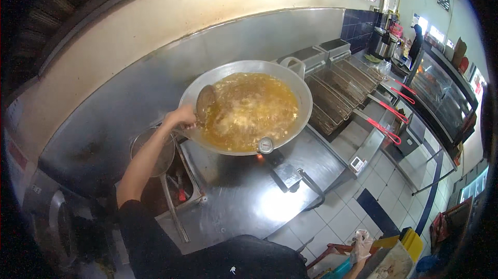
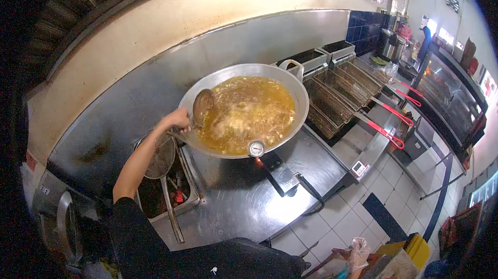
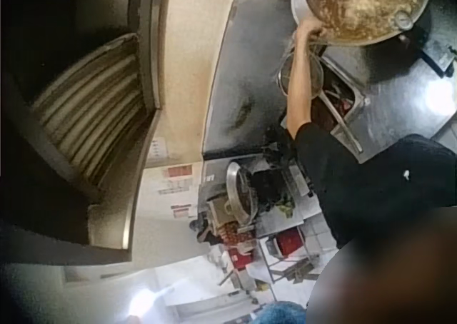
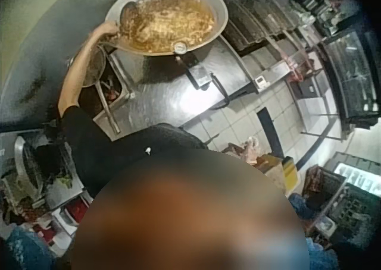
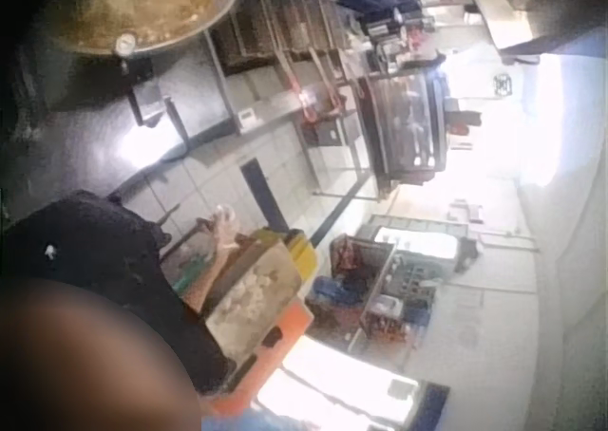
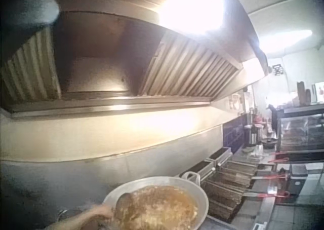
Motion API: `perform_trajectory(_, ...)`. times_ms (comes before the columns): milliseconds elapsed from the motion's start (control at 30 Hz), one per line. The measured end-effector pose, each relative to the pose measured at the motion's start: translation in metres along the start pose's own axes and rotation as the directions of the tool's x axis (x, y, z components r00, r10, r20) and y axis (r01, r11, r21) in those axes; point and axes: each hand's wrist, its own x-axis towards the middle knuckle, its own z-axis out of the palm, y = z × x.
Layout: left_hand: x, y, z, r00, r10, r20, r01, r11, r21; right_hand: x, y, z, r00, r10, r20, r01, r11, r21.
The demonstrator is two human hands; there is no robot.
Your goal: Coat chicken pieces in flour and fry them in a large pan of hot oil.
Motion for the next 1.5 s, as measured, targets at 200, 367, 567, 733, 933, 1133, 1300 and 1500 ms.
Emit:
perform_trajectory(200,0.004,0.011,0.022,0.982,0.058,0.179,-0.005,0.959,-0.284,-0.015,-0.009,-0.003,0.999,0.028,-0.022,-0.029,0.998,-0.053)
perform_trajectory(367,0.019,0.016,0.038,0.959,0.089,0.268,0.04,0.896,-0.441,-0.008,0.019,-0.008,0.998,0.037,-0.057,-0.041,0.996,-0.076)
perform_trajectory(567,0.039,0.01,0.058,0.95,0.149,0.275,0.05,0.796,-0.603,-0.007,-0.008,0.004,0.999,-0.048,0.0,0.048,0.998,-0.039)
perform_trajectory(733,0.031,0.019,0.054,0.907,0.209,0.365,0.09,0.751,-0.654,-0.002,0.012,-0.002,0.999,-0.048,-0.018,0.047,0.997,-0.056)
perform_trajectory(933,0.017,0.026,0.052,0.929,0.221,0.296,0.066,0.688,-0.723,0.001,0.017,0.005,0.999,0.001,-0.035,0.0,1.0,0.023)
perform_trajectory(1133,0.008,0.025,0.048,0.932,0.252,0.261,0.028,0.667,-0.744,0.01,0.015,0.003,0.997,-0.072,-0.026,0.069,0.992,-0.105)
perform_trajectory(1300,0.014,0.015,0.052,0.932,0.274,0.237,-0.01,0.674,-0.739,0.008,0.011,0.0,0.999,-0.049,0.006,0.05,0.998,-0.027)
perform_trajectory(1500,0.0,0.024,0.052,0.952,0.271,0.145,-0.131,0.786,-0.605,-0.001,-0.017,0.005,0.997,-0.071,0.017,0.072,0.997,-0.032)
